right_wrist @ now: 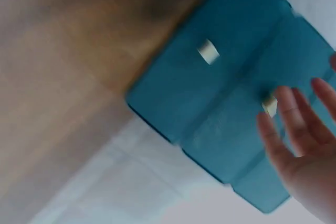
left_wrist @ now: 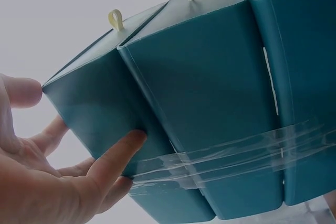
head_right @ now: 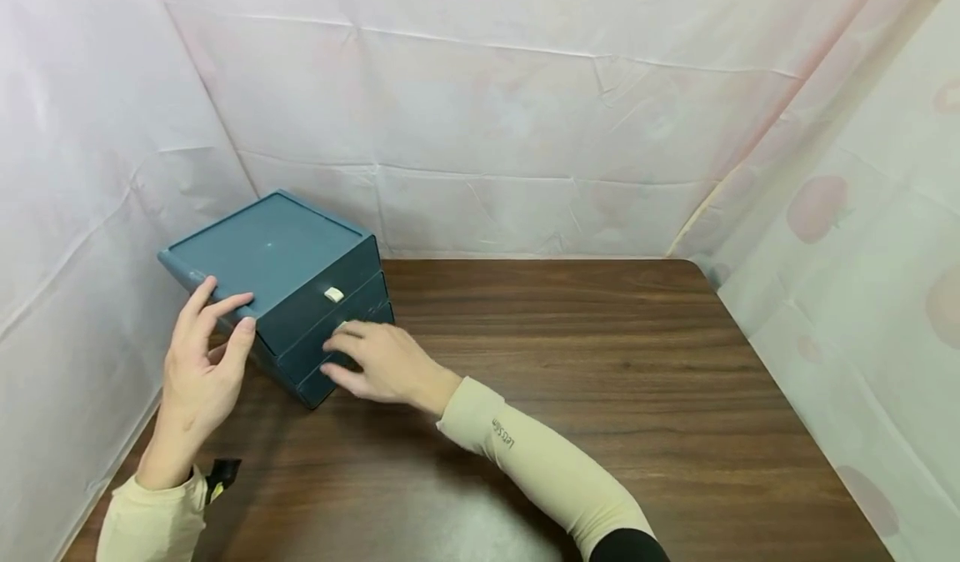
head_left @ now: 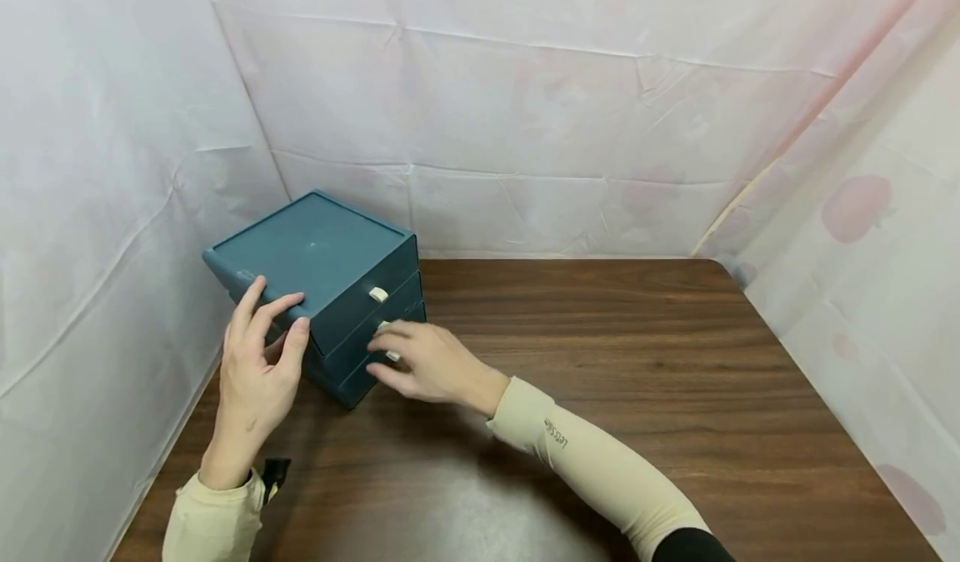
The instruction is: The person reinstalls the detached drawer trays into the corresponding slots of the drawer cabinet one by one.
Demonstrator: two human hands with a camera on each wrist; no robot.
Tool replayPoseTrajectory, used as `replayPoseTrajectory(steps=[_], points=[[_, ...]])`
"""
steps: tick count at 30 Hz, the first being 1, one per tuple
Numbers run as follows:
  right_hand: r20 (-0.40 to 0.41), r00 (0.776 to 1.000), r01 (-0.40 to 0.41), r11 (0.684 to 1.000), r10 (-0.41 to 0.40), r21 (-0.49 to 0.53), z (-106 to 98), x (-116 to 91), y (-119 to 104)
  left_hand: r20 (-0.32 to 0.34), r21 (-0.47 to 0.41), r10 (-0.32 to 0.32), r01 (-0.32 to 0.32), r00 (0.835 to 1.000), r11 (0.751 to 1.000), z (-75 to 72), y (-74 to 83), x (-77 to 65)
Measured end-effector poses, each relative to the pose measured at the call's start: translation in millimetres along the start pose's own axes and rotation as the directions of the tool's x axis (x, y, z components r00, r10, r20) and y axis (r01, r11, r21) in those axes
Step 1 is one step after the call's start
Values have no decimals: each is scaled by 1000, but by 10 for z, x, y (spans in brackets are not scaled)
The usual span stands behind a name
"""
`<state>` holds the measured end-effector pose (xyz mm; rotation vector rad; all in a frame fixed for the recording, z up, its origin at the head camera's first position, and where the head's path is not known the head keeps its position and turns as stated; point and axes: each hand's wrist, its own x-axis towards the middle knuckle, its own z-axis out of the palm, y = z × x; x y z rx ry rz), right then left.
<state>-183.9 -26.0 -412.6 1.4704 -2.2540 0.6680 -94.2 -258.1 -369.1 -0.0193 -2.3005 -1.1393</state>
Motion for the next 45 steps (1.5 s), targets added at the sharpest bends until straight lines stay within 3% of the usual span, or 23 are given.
replayPoseTrajectory(steps=[3, 5, 8, 10, 12, 15, 17, 19, 22, 25, 31, 37, 45], points=[[-140, 990, 32, 997, -22, 65, -192, 129, 60, 3, 4, -5, 5, 1000, 1000, -4, 7, 7], [-242, 970, 4, 997, 13, 72, -299, 208, 108, 0, 0, -12, 12, 1000, 1000, -5, 9, 2], [-337, 931, -108, 988, 141, 114, -408, 303, 174, -16, -15, -26, 26, 1000, 1000, -5, 4, -15], [-329, 902, -218, 953, 279, 210, -453, 364, 222, -47, -13, -41, 40, 998, 999, -15, 2, -29], [-251, 876, -316, 883, 412, 346, -482, 424, 271, -91, -4, -65, 65, 994, 998, -32, 4, -40], [-101, 819, -431, 722, 565, 541, -504, 513, 351, -132, -3, -119, 120, 984, 993, -59, 7, -48], [-16, 791, -468, 622, 612, 628, -500, 565, 405, -127, -21, -152, 150, 980, 988, -63, 2, -45], [56, 768, -499, 541, 638, 677, -479, 604, 453, -92, -59, -187, 182, 978, 981, -54, -8, -40], [150, 746, -546, 468, 648, 695, -446, 654, 498, -47, -112, -234, 228, 971, 967, -38, -24, -32], [204, 731, -588, 450, 651, 673, -420, 693, 523, -24, -138, -266, 260, 964, 956, -35, -32, -22], [224, 718, -606, 433, 659, 668, -398, 716, 565, -30, -128, -236, 231, 971, 965, -27, -21, -16], [230, 728, -595, 428, 646, 681, -412, 678, 587, -32, -123, -221, 216, 975, 969, -21, -48, -13], [236, 714, -598, 400, 659, 694, -511, 543, 587, 56, -113, -232, 236, 971, 965, -94, -93, 77]])
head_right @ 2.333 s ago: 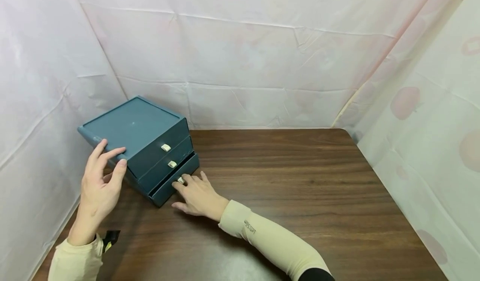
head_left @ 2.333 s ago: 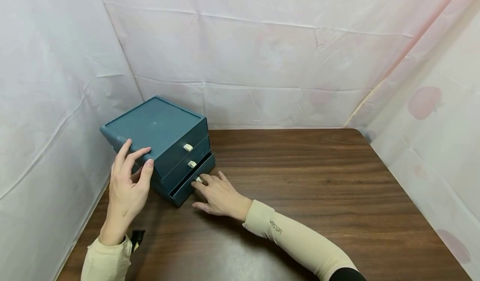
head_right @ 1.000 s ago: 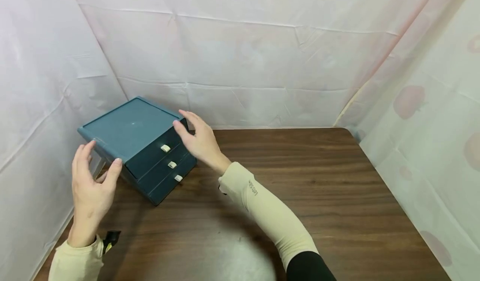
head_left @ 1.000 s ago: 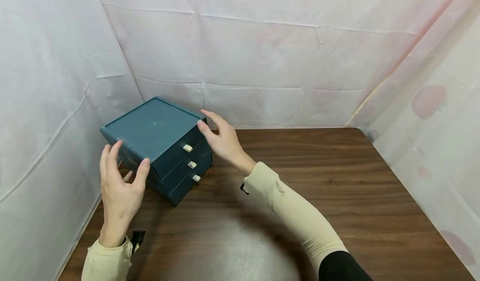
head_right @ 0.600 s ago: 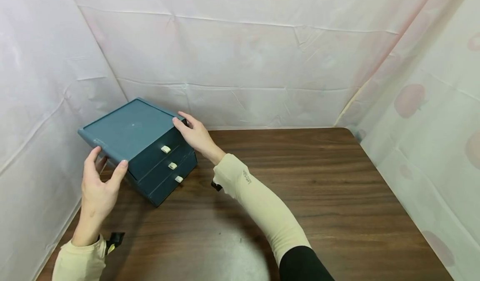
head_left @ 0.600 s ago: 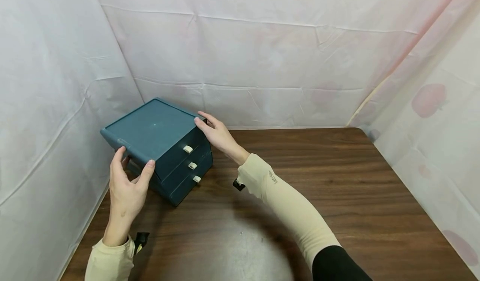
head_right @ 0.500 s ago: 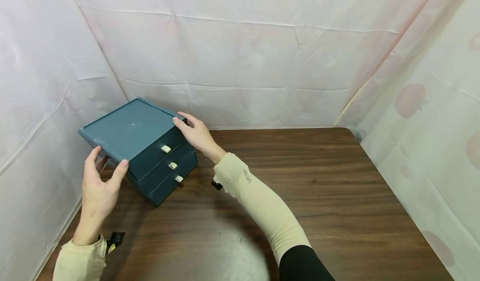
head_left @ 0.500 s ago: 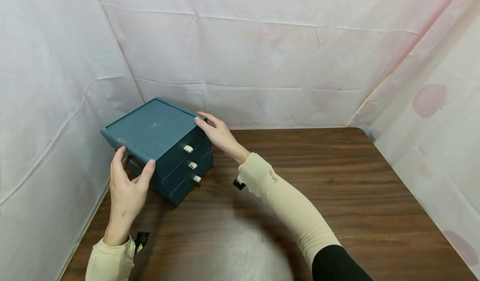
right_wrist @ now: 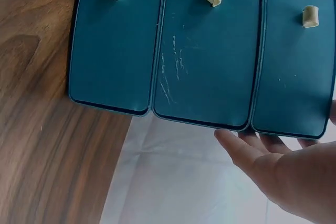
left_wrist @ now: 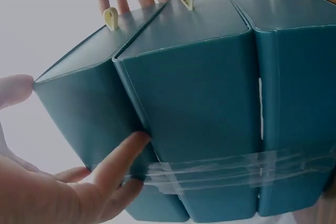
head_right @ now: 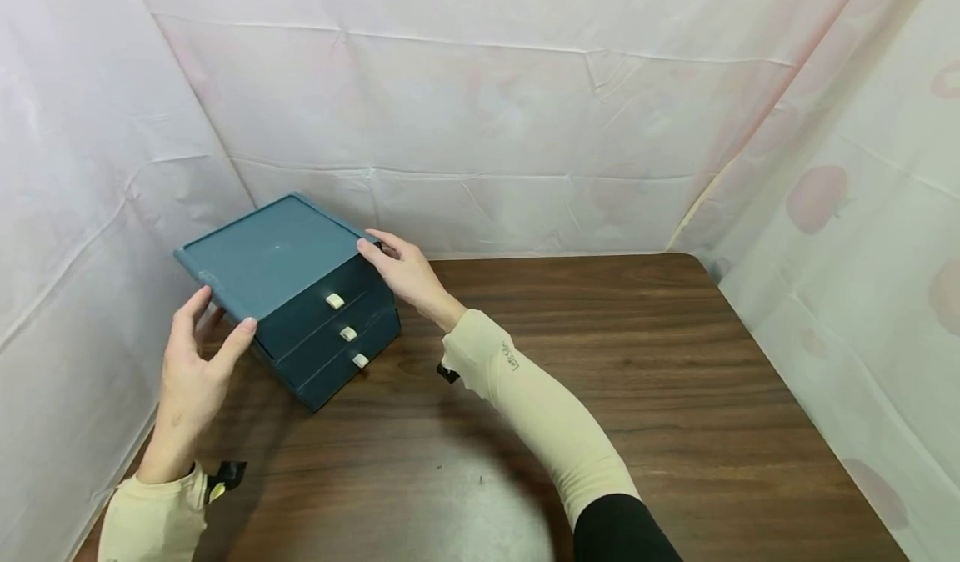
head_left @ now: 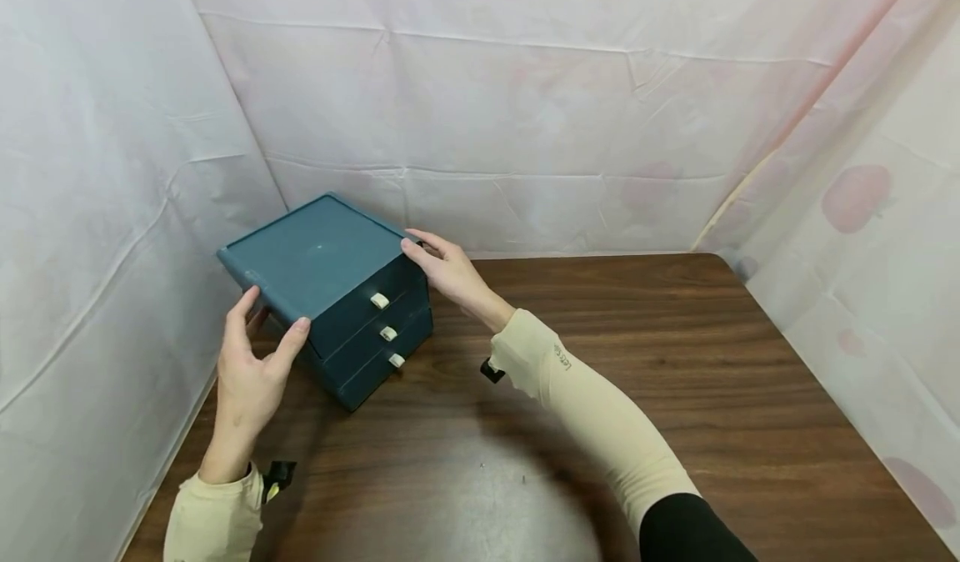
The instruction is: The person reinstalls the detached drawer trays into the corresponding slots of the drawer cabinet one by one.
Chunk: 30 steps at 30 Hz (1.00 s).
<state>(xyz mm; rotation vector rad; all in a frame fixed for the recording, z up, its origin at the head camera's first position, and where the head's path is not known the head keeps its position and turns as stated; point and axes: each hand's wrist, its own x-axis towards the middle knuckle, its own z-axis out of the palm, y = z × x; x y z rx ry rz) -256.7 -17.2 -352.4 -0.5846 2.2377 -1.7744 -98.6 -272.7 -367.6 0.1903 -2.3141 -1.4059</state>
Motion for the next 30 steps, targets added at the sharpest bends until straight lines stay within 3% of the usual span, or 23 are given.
replayPoseTrajectory(steps=[6, 13, 24, 30], points=[[0, 1000, -28, 998, 28, 47, -226, -166, 50, 145, -131, 22, -3, 989, 991, 25, -31, 147], [-20, 999, -35, 999, 35, 33, -467, -382, 99, 295, -347, 112, -3, 949, 938, 127, -67, 357], [-197, 978, -58, 998, 64, 32, -690, -765, 189, 456, -408, 195, 9, 868, 913, 462, -8, 592], [-258, 963, -66, 997, 76, 48, -799, -978, 191, 492, -403, 261, -48, 830, 914, 627, 53, 644]])
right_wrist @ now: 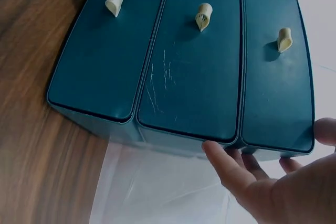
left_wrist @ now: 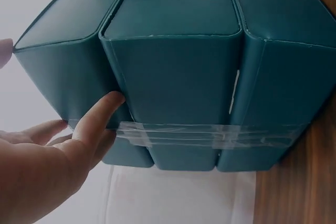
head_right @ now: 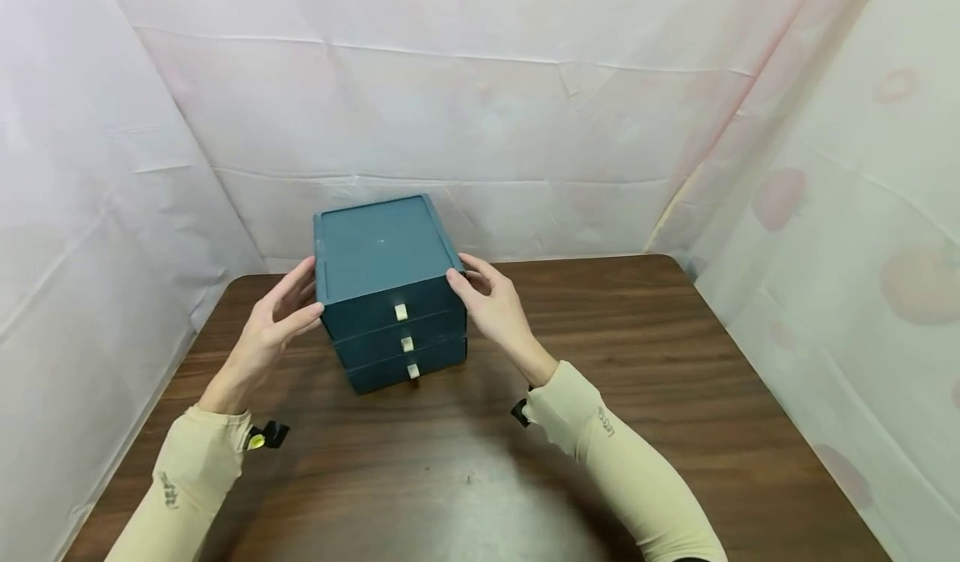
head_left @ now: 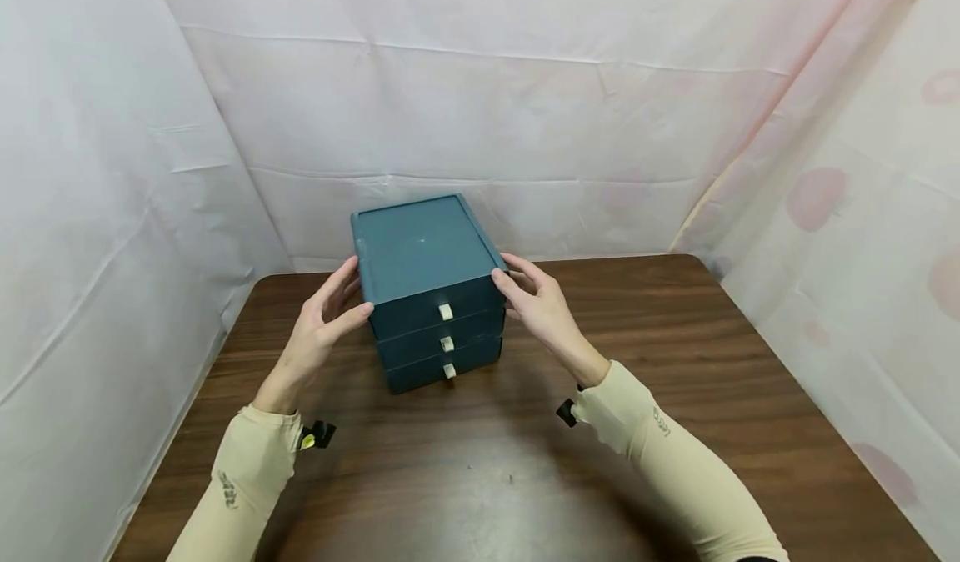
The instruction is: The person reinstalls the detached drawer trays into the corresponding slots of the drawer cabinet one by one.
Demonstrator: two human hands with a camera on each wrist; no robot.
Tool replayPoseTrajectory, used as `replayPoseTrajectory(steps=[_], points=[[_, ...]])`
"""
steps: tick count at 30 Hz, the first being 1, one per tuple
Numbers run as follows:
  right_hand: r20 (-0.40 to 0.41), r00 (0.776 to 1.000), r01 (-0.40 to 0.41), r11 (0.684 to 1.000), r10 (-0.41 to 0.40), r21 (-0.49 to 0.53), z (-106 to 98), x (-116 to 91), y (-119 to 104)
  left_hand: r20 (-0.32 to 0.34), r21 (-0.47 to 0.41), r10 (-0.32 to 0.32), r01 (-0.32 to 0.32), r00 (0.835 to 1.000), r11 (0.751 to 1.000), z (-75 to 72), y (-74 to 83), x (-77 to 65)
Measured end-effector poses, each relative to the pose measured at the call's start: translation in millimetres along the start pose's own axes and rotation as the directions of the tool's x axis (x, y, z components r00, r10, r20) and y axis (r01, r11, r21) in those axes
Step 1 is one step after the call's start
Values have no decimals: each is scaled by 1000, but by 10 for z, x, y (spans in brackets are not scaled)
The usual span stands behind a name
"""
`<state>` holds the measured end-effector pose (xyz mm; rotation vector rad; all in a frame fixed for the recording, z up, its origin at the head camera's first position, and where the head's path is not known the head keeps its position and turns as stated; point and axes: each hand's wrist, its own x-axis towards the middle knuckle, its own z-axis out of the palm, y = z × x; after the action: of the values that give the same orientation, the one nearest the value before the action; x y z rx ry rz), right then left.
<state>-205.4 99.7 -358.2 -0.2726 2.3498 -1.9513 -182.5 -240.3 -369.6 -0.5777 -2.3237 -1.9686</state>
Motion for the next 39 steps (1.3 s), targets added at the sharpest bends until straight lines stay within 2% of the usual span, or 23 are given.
replayPoseTrajectory(steps=[4, 12, 20, 28, 31, 34, 36, 39], points=[[-33, 999, -6, 1000, 6, -6, -87, -131, -7, 40, -2, 11, -11, 999, 1000, 52, -14, 75], [-95, 995, -13, 1000, 11, -16, -222, -361, 60, 152, -73, -12, 24, 988, 997, 149, -52, 167], [-98, 995, -5, 1000, 5, 2, -304, -398, 48, 172, -68, -19, 31, 985, 997, 213, -45, 235], [-82, 997, -1, 1000, 1, 0, -314, -397, 53, 162, -68, -9, 20, 987, 997, 216, -37, 223], [-65, 998, 14, 1000, -14, -11, -320, -392, 46, 144, 9, -4, 3, 990, 1000, 197, -14, 199], [-47, 998, 27, 999, -30, -47, -336, -393, 33, 121, 156, -9, -10, 993, 988, 176, 29, 159], [-39, 998, 38, 995, -41, -90, -353, -398, 22, 99, 265, -23, -4, 995, 964, 162, 63, 124], [-28, 997, 63, 981, -69, -183, -387, -412, 8, 61, 422, -30, 2, 998, 907, 151, 101, 68]])
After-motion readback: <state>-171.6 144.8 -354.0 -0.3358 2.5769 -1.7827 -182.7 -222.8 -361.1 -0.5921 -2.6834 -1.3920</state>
